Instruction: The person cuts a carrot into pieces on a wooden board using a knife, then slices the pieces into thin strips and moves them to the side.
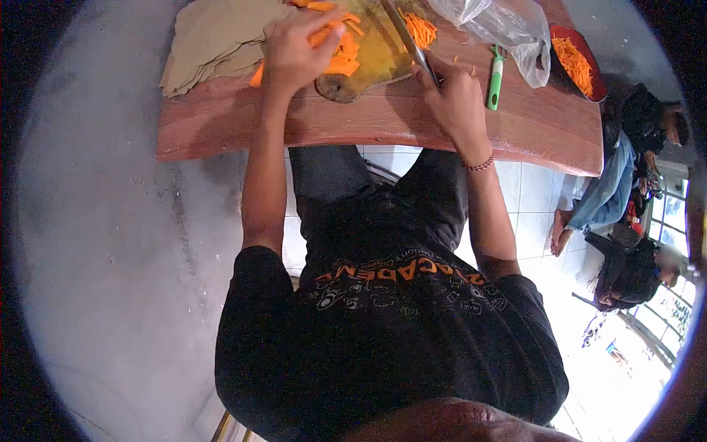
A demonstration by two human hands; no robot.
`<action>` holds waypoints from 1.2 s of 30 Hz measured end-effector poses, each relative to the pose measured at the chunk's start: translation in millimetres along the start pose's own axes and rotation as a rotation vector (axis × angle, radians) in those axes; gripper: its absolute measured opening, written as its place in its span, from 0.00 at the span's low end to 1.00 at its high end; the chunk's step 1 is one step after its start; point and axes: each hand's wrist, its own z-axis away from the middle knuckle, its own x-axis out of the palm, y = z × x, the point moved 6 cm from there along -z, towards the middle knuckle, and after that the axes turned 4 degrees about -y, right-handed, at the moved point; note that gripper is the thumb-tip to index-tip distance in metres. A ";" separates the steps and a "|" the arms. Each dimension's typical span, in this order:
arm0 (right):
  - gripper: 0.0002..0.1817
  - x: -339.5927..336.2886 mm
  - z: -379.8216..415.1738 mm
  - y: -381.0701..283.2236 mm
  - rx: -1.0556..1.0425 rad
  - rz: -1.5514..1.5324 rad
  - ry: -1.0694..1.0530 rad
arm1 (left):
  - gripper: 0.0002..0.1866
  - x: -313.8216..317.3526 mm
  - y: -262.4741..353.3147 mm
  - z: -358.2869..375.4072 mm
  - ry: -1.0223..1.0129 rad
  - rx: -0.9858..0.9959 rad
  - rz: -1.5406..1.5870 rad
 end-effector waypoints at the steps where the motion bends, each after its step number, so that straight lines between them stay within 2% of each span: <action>1: 0.16 -0.4 -0.2 -0.6 0.030 -0.058 -0.023 | 0.17 4.2 -3.2 11.2 -0.019 0.025 -0.147; 2: 0.16 1.8 -1.0 0.3 0.029 -0.061 -0.025 | 0.17 8.6 -7.2 23.0 -0.020 0.022 -0.150; 4: 0.17 14.2 -1.3 13.7 0.201 -0.203 -0.110 | 0.16 14.6 -7.7 42.7 -0.028 0.040 -0.223; 5: 0.17 15.9 -0.5 14.0 0.200 -0.206 -0.112 | 0.16 17.6 -9.5 49.0 -0.029 0.038 -0.226; 7: 0.18 21.7 1.3 15.4 0.231 -0.252 -0.151 | 0.17 20.7 -11.0 55.2 -0.049 -0.075 -0.115; 10: 0.18 25.4 9.1 15.0 0.271 -0.322 -0.179 | 0.17 23.6 -9.7 58.5 -0.082 -0.146 -0.132; 13: 0.19 19.9 12.6 7.5 0.263 -0.263 -0.165 | 0.15 26.7 -13.8 58.7 -0.087 -0.264 -0.020; 16: 0.19 22.5 14.0 11.0 0.264 -0.313 -0.180 | 0.15 30.9 -15.3 57.3 -0.140 -0.285 0.013; 20: 0.18 27.1 15.0 18.2 0.289 -0.331 -0.199 | 0.13 30.8 -13.9 57.9 -0.098 -0.235 -0.030; 26: 0.18 18.3 13.8 12.2 0.274 -0.284 -0.197 | 0.09 16.4 -17.4 52.5 -0.084 -0.348 0.103; 29: 0.18 23.2 14.3 16.5 0.327 -0.311 -0.252 | 0.09 3.9 -27.7 32.1 -0.094 -0.250 0.088; 31: 0.18 22.4 14.8 14.1 0.319 -0.341 -0.242 | 0.12 4.8 -27.6 14.3 -0.160 0.000 -0.177; 32: 0.18 22.2 14.8 13.2 0.314 -0.341 -0.243 | 0.12 4.6 -33.0 6.9 -0.156 -0.002 -0.181; 34: 0.18 21.9 14.7 13.9 0.311 -0.313 -0.235 | 0.13 18.1 -49.4 -0.3 -0.443 -0.196 -0.144; 36: 0.18 23.2 14.4 14.4 0.303 -0.317 -0.239 | 0.14 16.9 -49.0 -4.1 -0.453 -0.201 -0.176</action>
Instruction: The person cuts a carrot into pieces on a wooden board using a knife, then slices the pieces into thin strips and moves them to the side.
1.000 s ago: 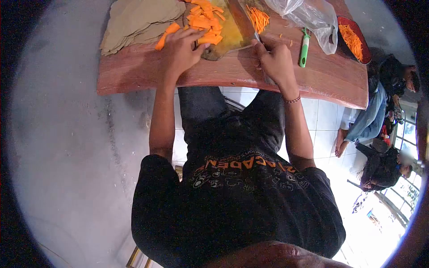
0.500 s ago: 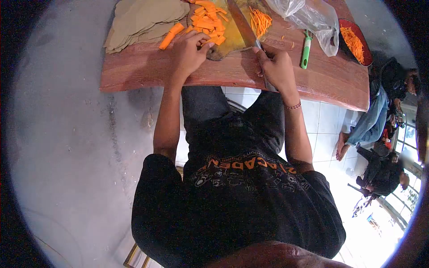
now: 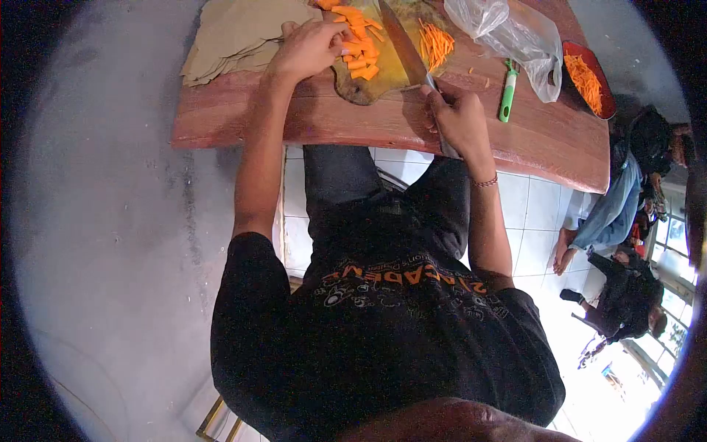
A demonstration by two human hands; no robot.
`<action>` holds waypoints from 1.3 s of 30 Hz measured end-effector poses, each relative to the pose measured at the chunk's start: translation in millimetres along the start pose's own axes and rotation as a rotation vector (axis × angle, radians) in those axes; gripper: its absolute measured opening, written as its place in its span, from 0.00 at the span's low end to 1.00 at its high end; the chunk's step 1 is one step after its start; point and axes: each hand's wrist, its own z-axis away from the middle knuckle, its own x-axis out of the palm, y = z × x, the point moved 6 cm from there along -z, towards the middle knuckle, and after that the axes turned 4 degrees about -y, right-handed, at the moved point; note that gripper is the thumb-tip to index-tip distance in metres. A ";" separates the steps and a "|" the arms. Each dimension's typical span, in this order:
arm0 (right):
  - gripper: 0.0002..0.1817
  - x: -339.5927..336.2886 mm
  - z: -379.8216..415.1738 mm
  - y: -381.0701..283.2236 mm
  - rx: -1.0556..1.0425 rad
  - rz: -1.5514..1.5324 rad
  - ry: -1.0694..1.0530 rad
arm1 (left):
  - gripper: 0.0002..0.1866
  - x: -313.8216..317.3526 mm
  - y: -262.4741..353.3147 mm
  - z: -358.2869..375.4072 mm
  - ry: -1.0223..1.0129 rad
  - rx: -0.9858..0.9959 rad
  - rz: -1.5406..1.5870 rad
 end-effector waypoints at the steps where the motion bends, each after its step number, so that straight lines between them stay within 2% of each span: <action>1: 0.18 0.4 0.3 0.7 -0.001 0.000 -0.005 | 0.15 -0.5 1.5 -0.4 -0.012 -0.009 -0.027; 5: 0.17 1.0 0.9 0.0 -0.030 -0.003 0.008 | 0.17 -2.7 10.2 6.3 0.044 0.042 -0.165; 7: 0.17 2.6 0.0 3.7 -0.017 -0.006 0.030 | 0.16 -3.1 12.0 11.0 0.173 0.124 -0.219; 11: 0.17 1.9 1.8 4.6 -0.002 -0.025 0.006 | 0.14 9.0 11.4 14.0 0.151 0.115 -0.256; 13: 0.17 2.9 1.0 7.1 0.000 -0.024 0.019 | 0.12 9.5 17.3 21.8 0.246 0.195 -0.262; 17: 0.17 -2.4 5.9 -2.3 0.003 0.019 0.033 | 0.11 10.4 22.6 28.1 0.269 0.220 -0.277; 20: 0.18 -2.9 7.0 -2.9 0.004 -0.034 0.007 | 0.10 -1.3 29.3 28.7 0.253 0.144 -0.223; 22: 0.16 -5.1 6.3 -0.7 -0.087 -0.024 0.074 | 0.09 -20.8 41.4 29.7 0.380 0.177 -0.048; 23: 0.16 -6.1 6.1 1.7 -0.085 -0.024 0.077 | 0.09 -23.7 50.3 28.0 0.379 0.181 -0.046; 25: 0.16 -9.8 5.7 5.4 -0.072 -0.056 0.102 | 0.09 -23.6 61.3 20.4 0.351 0.144 0.406; 26: 0.16 -10.8 6.0 5.6 -0.070 -0.055 0.105 | 0.09 -17.5 65.6 14.3 0.350 0.147 0.408; 28: 0.16 -15.7 7.3 5.6 -0.071 -0.096 0.155 | 0.10 -8.3 84.9 7.6 0.491 0.347 0.126; 31: 0.17 -20.1 7.5 6.7 -0.046 -0.058 0.146 | 0.10 5.8 99.2 7.5 0.597 0.471 -0.002; 32: 0.17 -21.9 8.4 5.3 -0.044 -0.055 0.147 | 0.10 13.2 96.4 6.7 0.597 0.471 0.001; 34: 0.19 -23.0 9.9 4.6 0.022 0.003 0.115 | 0.08 33.4 90.1 2.6 0.450 0.518 0.050; 37: 0.18 -21.2 13.6 1.1 -0.064 0.032 0.165 | 0.11 44.4 74.1 3.7 0.349 0.491 0.144; 39: 0.18 -15.2 11.4 6.5 -0.051 0.022 0.142 | 0.12 42.3 69.3 9.6 0.337 0.490 0.174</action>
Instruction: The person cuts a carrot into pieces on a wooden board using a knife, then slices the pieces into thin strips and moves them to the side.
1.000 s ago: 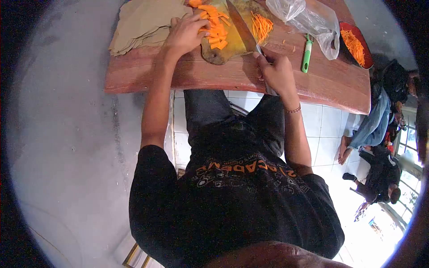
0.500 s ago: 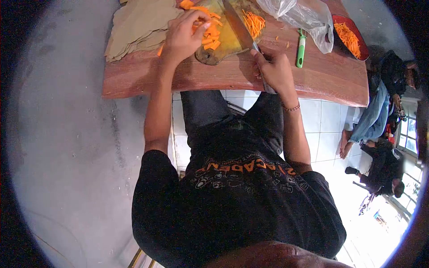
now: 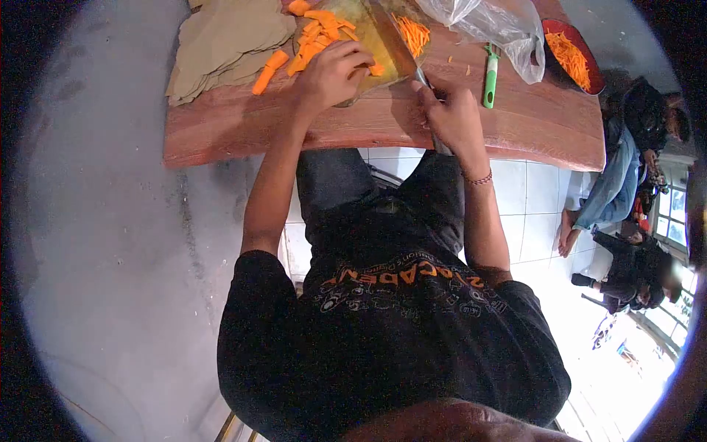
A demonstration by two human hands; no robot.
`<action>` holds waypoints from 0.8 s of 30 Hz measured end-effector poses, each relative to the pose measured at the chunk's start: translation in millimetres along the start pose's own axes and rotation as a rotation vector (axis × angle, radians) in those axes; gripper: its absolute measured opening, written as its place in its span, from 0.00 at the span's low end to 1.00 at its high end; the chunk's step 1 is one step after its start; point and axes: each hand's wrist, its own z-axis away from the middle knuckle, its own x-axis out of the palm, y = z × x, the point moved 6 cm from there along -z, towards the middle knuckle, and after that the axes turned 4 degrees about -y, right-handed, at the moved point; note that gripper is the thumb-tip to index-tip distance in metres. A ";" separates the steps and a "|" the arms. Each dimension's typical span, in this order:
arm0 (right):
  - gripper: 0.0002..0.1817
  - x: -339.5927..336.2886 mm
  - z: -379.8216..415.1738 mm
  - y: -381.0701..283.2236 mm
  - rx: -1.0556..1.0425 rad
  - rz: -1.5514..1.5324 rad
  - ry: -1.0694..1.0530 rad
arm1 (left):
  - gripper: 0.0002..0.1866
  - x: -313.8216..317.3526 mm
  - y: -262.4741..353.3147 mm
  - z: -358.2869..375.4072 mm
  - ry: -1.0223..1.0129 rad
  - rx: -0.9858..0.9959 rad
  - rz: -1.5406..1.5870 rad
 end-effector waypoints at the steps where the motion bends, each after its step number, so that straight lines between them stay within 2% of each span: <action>1: 0.18 2.3 -0.6 1.5 0.011 -0.006 -0.021 | 0.13 -3.3 2.5 1.7 0.001 -0.004 0.031; 5: 0.18 2.4 -1.3 -1.9 0.092 0.003 -0.086 | 0.16 -20.7 22.4 11.5 0.071 -0.118 -0.114; 7: 0.19 -0.4 -3.3 -7.8 0.019 0.061 -0.085 | 0.19 -22.1 27.9 17.4 0.054 -0.284 -0.367; 10: 0.19 4.6 -8.0 -0.7 0.070 0.001 -0.112 | 0.20 -6.8 20.3 24.2 0.060 -0.341 -0.373; 16: 0.19 3.6 -11.4 -6.3 -0.005 0.018 -0.115 | 0.16 3.7 12.5 22.8 0.121 -0.290 -0.347; 24: 0.18 2.9 -13.2 -9.1 0.059 0.025 -0.142 | 0.14 11.5 0.5 10.7 0.129 -0.277 -0.279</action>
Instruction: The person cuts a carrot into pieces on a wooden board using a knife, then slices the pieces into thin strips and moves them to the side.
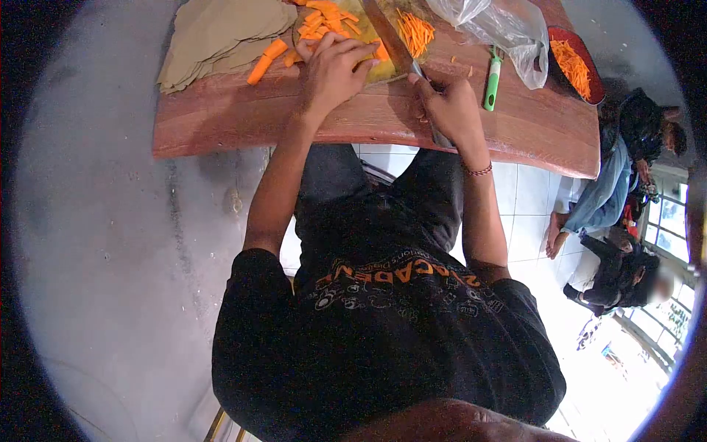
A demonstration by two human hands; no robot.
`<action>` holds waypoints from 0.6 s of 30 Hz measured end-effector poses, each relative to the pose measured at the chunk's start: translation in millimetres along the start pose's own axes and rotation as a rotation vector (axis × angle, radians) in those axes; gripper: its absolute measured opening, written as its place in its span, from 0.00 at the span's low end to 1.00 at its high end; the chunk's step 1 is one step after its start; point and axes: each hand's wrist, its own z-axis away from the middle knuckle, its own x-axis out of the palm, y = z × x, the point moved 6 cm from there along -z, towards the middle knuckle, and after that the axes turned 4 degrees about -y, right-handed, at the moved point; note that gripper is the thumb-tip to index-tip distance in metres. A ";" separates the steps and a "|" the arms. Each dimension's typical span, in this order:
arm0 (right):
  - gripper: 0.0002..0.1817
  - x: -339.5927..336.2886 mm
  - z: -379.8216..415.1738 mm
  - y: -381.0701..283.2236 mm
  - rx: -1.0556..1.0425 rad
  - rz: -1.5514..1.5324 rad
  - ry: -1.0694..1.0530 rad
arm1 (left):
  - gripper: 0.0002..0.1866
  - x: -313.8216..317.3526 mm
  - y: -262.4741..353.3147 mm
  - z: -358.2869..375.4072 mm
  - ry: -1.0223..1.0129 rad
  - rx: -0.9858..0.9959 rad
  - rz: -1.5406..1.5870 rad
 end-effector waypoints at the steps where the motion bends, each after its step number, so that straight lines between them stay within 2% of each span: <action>1: 0.18 -0.7 1.6 -1.7 0.006 0.003 0.003 | 0.13 3.2 -2.0 0.4 -0.036 -0.029 0.052; 4: 0.18 -0.2 3.2 -2.8 -0.017 0.054 0.014 | 0.12 1.3 2.1 3.6 -0.024 0.038 -0.023; 14: 0.18 3.7 5.0 -4.1 -0.007 0.029 0.017 | 0.10 5.3 -1.5 2.6 -0.017 0.033 -0.011; 18: 0.18 5.6 3.5 1.6 -0.025 0.028 0.019 | 0.11 1.8 1.1 4.0 0.043 0.044 -0.032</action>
